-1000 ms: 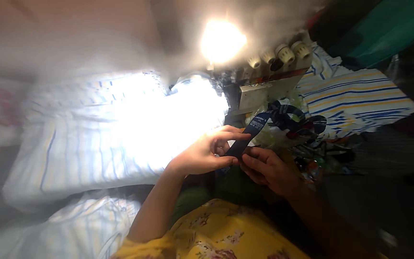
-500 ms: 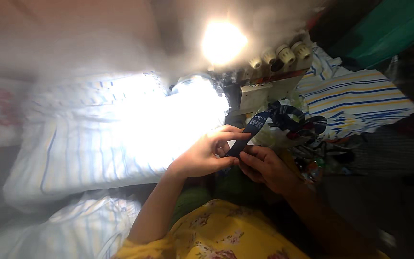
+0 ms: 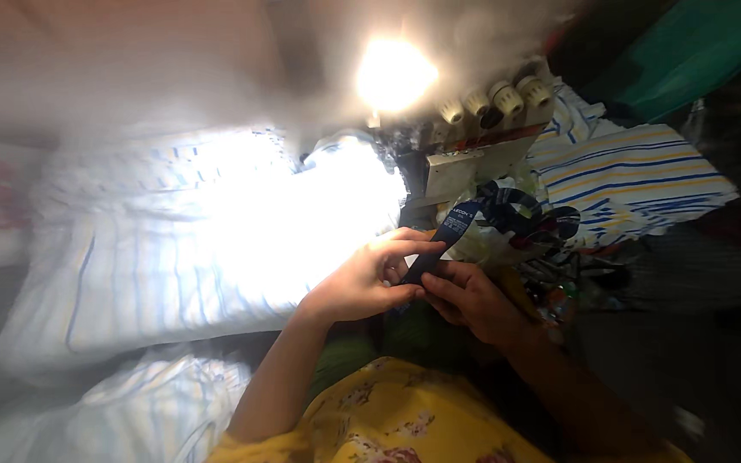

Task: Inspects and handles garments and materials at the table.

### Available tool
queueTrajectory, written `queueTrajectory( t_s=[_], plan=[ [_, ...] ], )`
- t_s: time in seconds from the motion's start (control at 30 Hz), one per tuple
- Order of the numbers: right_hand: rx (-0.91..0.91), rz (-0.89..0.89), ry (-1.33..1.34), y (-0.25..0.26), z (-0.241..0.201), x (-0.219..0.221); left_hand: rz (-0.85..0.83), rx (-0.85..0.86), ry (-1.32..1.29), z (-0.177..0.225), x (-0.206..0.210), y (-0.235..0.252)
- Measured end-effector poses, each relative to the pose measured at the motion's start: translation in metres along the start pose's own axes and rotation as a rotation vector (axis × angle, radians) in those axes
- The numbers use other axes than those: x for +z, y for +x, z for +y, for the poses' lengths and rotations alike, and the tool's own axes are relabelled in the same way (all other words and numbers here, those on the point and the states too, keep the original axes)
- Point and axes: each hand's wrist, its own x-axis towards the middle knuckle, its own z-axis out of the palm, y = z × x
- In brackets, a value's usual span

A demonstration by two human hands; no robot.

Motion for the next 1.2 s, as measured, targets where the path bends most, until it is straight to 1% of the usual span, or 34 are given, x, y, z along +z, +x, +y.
queueTrajectory(
  t_s=[0.17, 0.3, 0.37, 0.43, 0.47, 0.5, 0.57, 0.6, 0.63, 0.67, 0.7, 0.73, 0.77, 0.8, 0.87, 0.9, 0.93, 1.0, 1.03, 1.07, 1.13, 1.2],
  plan=[
    [0.025, 0.007, 0.007, 0.000, -0.001, 0.002, -0.018, 0.002, -0.016, 0.001, 0.000, 0.000],
    [0.006, 0.008, -0.024, 0.001, 0.001, 0.001, -0.031, 0.022, -0.005, 0.001, 0.000, -0.001],
    [-0.038, -0.013, -0.120, -0.002, 0.002, -0.001, -0.038, 0.049, 0.028, 0.000, -0.001, -0.003],
    [-0.176, -0.028, -0.349, -0.008, 0.000, -0.012, -0.037, 0.023, 0.111, 0.002, -0.007, -0.011],
    [-0.266, 0.038, -0.475, -0.013, -0.004, -0.020, -0.025, -0.027, 0.161, 0.005, -0.012, -0.017],
    [-0.352, 0.158, -0.594, -0.016, -0.012, -0.030, 0.000, -0.076, 0.210, 0.008, -0.016, -0.023],
    [-0.486, 0.462, -0.815, -0.014, -0.025, -0.057, 0.103, -0.125, 0.260, 0.010, -0.022, -0.034],
    [-0.508, 0.605, -0.933, -0.008, -0.028, -0.071, 0.170, -0.128, 0.264, 0.010, -0.023, -0.038],
    [-0.484, 0.715, -1.042, 0.001, -0.029, -0.084, 0.239, -0.117, 0.262, 0.010, -0.023, -0.039],
    [-0.398, 0.766, -1.112, 0.009, -0.028, -0.095, 0.304, -0.090, 0.250, 0.011, -0.024, -0.038],
    [-0.294, 0.775, -1.156, 0.017, -0.026, -0.103, 0.365, -0.056, 0.233, 0.012, -0.023, -0.036],
    [-0.244, 0.771, -1.203, 0.024, -0.022, -0.111, 0.426, -0.029, 0.217, 0.014, -0.021, -0.033],
    [-0.272, 0.776, -1.246, 0.030, -0.016, -0.118, 0.484, 0.000, 0.204, 0.016, -0.019, -0.030],
    [-0.363, 0.815, -1.290, 0.033, -0.011, -0.119, 0.547, 0.027, 0.201, 0.018, -0.017, -0.028],
    [-0.660, 0.903, -1.297, 0.035, -0.010, -0.099, 0.679, 0.070, 0.175, 0.022, -0.010, -0.023],
    [-0.789, 0.865, -1.232, 0.033, -0.013, -0.079, 0.727, 0.095, 0.123, 0.022, -0.005, -0.019],
    [-0.858, 0.739, -1.120, 0.030, -0.013, -0.056, 0.760, 0.119, 0.064, 0.022, -0.001, -0.016],
    [-0.872, 0.427, -0.864, 0.030, -0.011, -0.011, 0.772, 0.148, -0.040, 0.023, 0.005, -0.009],
    [-0.885, 0.349, -0.764, 0.037, -0.006, 0.005, 0.759, 0.145, -0.092, 0.024, 0.007, -0.007],
    [-0.898, 0.324, -0.697, 0.045, -0.002, 0.015, 0.744, 0.143, -0.130, 0.024, 0.007, -0.005],
    [-0.911, 0.340, -0.624, 0.056, 0.002, 0.020, 0.741, 0.159, -0.141, 0.022, 0.001, -0.006],
    [-0.916, 0.381, -0.627, 0.063, 0.006, 0.017, 0.820, 0.210, -0.016, 0.019, -0.019, -0.008]
  ],
)
